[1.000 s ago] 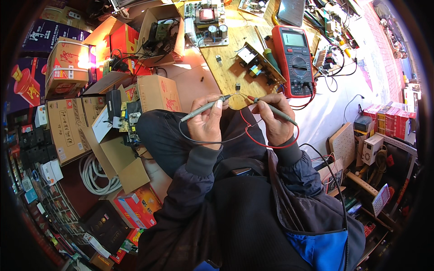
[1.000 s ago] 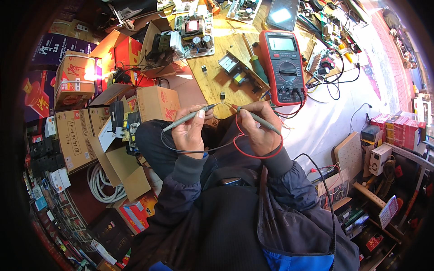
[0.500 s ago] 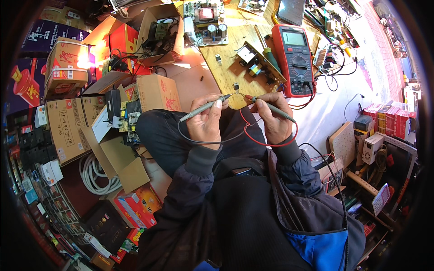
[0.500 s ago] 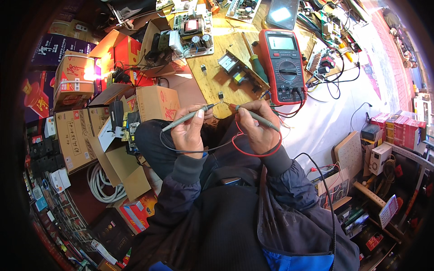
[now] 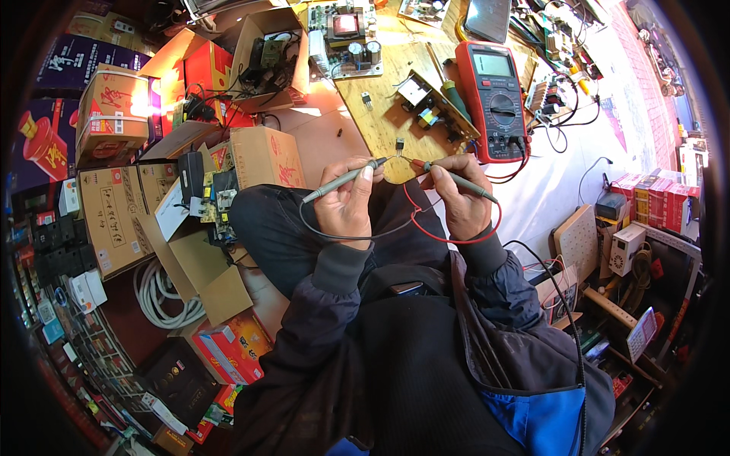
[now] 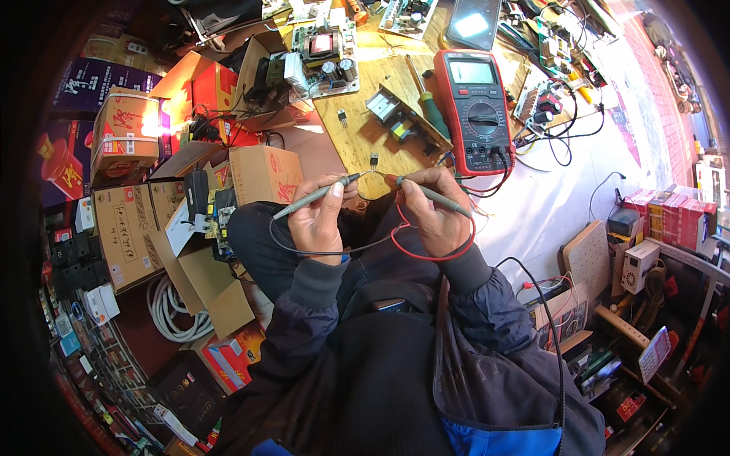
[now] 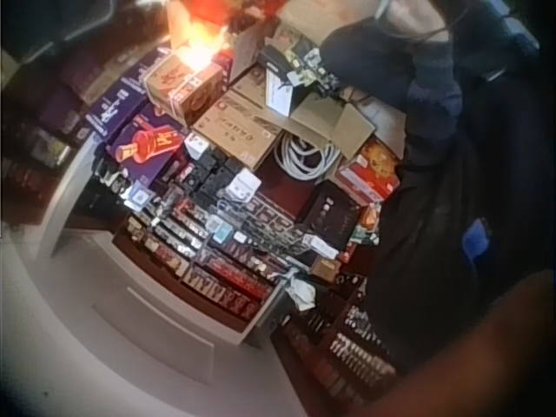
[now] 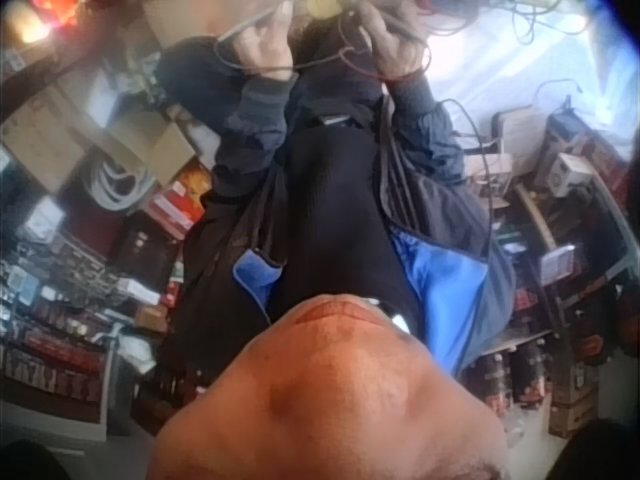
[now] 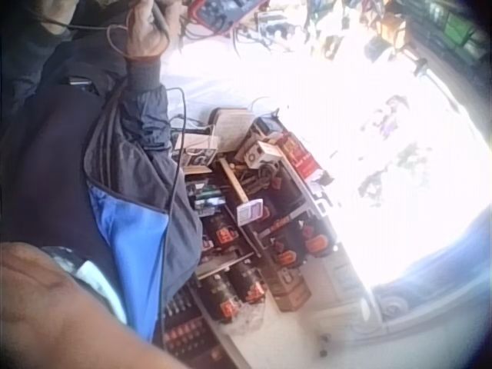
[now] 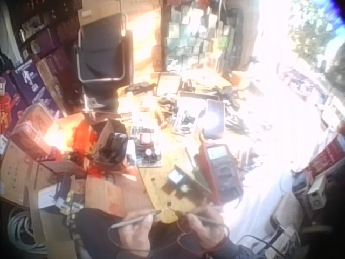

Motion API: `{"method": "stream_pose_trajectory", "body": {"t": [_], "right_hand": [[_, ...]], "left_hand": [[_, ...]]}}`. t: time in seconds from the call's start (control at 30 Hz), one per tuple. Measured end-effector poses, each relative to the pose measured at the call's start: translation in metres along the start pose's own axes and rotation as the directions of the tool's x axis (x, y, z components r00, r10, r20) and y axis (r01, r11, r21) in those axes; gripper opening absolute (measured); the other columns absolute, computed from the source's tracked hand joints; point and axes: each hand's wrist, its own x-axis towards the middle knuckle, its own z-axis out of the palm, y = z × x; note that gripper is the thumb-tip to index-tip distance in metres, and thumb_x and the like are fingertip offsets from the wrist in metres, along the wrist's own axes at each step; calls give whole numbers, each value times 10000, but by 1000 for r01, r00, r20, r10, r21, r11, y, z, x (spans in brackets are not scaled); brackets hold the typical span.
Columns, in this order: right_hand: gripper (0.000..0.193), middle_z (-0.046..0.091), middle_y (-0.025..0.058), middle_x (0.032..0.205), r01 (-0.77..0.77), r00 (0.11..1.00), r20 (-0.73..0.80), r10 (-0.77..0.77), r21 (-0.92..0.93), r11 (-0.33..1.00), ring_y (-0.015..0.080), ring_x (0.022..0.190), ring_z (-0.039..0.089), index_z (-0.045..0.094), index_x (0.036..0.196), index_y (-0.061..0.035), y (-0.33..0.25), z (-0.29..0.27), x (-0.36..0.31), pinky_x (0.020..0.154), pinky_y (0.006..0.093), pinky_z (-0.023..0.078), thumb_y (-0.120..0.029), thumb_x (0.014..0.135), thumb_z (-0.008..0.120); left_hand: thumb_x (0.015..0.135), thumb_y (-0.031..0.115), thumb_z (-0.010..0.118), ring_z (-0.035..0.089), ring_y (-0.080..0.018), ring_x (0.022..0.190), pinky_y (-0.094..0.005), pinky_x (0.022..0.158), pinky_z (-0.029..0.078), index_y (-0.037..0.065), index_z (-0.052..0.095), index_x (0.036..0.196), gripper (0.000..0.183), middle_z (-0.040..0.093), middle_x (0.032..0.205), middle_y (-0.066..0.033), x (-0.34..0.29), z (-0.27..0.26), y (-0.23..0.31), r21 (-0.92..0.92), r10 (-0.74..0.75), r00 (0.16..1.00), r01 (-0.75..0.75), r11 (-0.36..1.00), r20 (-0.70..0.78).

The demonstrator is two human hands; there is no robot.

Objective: The person uses a multimeter to test small electronic components on a cluttered workbench. They repeatedly touch the multimeter probes to different points on the components and circuit boards, checking readings on the multimeter display.

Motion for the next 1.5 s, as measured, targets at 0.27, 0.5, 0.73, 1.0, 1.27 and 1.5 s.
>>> {"method": "stream_pose_trajectory", "body": {"t": [0.27,0.5,0.73,1.0,1.27,1.5], "right_hand": [[180,740,99,927,28,1000,-4,-28,14,999,102,830,659,619,1078,26,3,0,0,759,256,536,-150,1074,655],[189,739,98,922,24,1000,-14,-24,-15,1000,104,827,656,627,1064,26,5,-2,0,759,261,536,-160,1073,661],[191,734,97,916,22,1000,-21,-22,16,1000,122,838,678,629,1075,25,4,-2,0,773,273,545,-162,1068,664],[175,710,132,974,44,999,-12,-44,29,999,184,894,702,616,1109,54,-7,-9,-8,859,321,569,-112,1061,645],[232,689,89,1103,84,996,5,-84,42,996,135,928,696,633,1216,23,-14,-3,-30,829,289,557,-43,1002,695],[301,720,95,1068,202,974,116,-193,-78,976,128,937,709,642,1245,7,-23,9,-51,815,285,570,33,962,743]], "left_hand": [[1043,30,660,744,-246,997,-388,943,628,-25,622,1144,120,717,1105,-169,1,-1,0,11,-6,1000,6,1000,4],[1042,27,661,746,-251,995,-395,944,628,-23,622,1151,126,717,1106,-170,1,-1,0,11,1,1000,-1,1000,3],[1040,17,656,744,-256,1001,-399,944,629,-24,620,1159,130,716,1116,-178,1,-1,1,-3,1,1000,-1,1000,12],[1043,3,632,739,-265,1013,-409,937,632,-30,623,1176,137,712,1136,-195,-7,-4,16,-26,62,998,-61,998,32],[1070,65,629,730,-215,984,-341,872,630,-24,671,1244,201,683,1159,-137,-34,-3,35,189,72,994,-87,978,85],[1072,135,671,710,-169,924,-287,836,594,-20,653,1380,345,669,1139,-110,-57,2,50,290,-41,976,-24,957,214]]}}
